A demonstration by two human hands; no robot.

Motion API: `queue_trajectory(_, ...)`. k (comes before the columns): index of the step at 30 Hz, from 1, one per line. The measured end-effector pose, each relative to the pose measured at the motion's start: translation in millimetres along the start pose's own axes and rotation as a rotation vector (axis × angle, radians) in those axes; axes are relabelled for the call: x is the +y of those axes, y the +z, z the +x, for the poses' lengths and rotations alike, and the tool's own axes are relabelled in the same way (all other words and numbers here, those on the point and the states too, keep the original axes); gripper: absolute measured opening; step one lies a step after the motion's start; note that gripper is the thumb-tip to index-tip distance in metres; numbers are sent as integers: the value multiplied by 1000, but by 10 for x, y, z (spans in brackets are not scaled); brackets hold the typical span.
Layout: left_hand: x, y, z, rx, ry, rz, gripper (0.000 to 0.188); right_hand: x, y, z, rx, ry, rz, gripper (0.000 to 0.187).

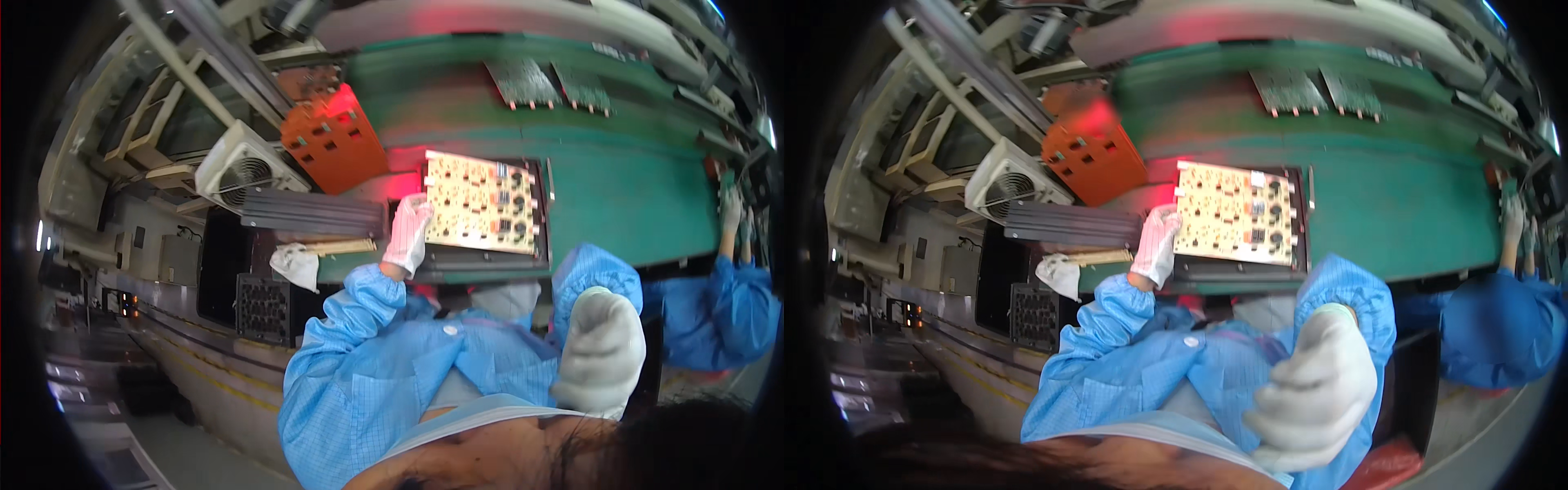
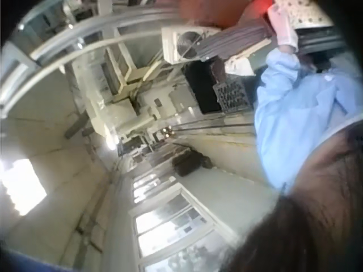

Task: The person fits circuit boards into fixture trays, places template plates over the boards, presses the components, and removes the template plates and boards.

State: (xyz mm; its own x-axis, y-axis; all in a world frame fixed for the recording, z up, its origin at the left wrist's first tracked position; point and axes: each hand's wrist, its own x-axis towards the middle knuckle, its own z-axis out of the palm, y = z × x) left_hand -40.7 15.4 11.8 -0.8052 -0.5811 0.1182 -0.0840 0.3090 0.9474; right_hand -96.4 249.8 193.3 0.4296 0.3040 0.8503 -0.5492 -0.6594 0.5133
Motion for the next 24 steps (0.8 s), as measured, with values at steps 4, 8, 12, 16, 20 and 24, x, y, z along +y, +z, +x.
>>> queue_trajectory(4, 64, -341, 313, 123, -11, -139, 32, 67, -261, -151, -357, 785, -400, 17)
queue_trajectory(8, 341, -713, 711, 213, 228, -235, 29, 387, -290, -842, -59, 1374, -689, 42)
queue_trajectory(12, 605, -979, 1184, 221, 332, -275, 29, 574, -295, -1662, 233, 2023, -271, 48)
queue_trajectory(16, 597, -1170, 1522, 113, 298, -485, 28, 777, -12, -1563, 422, 1919, 271, 42)
queue_trajectory(20, 557, -1275, 1722, 52, 161, -745, 28, 971, 190, -1407, 375, 1821, 207, 33)
queue_trajectory(24, 592, -1374, 1762, -31, 106, -858, 30, 1093, 271, -1297, 431, 1799, 244, 32)
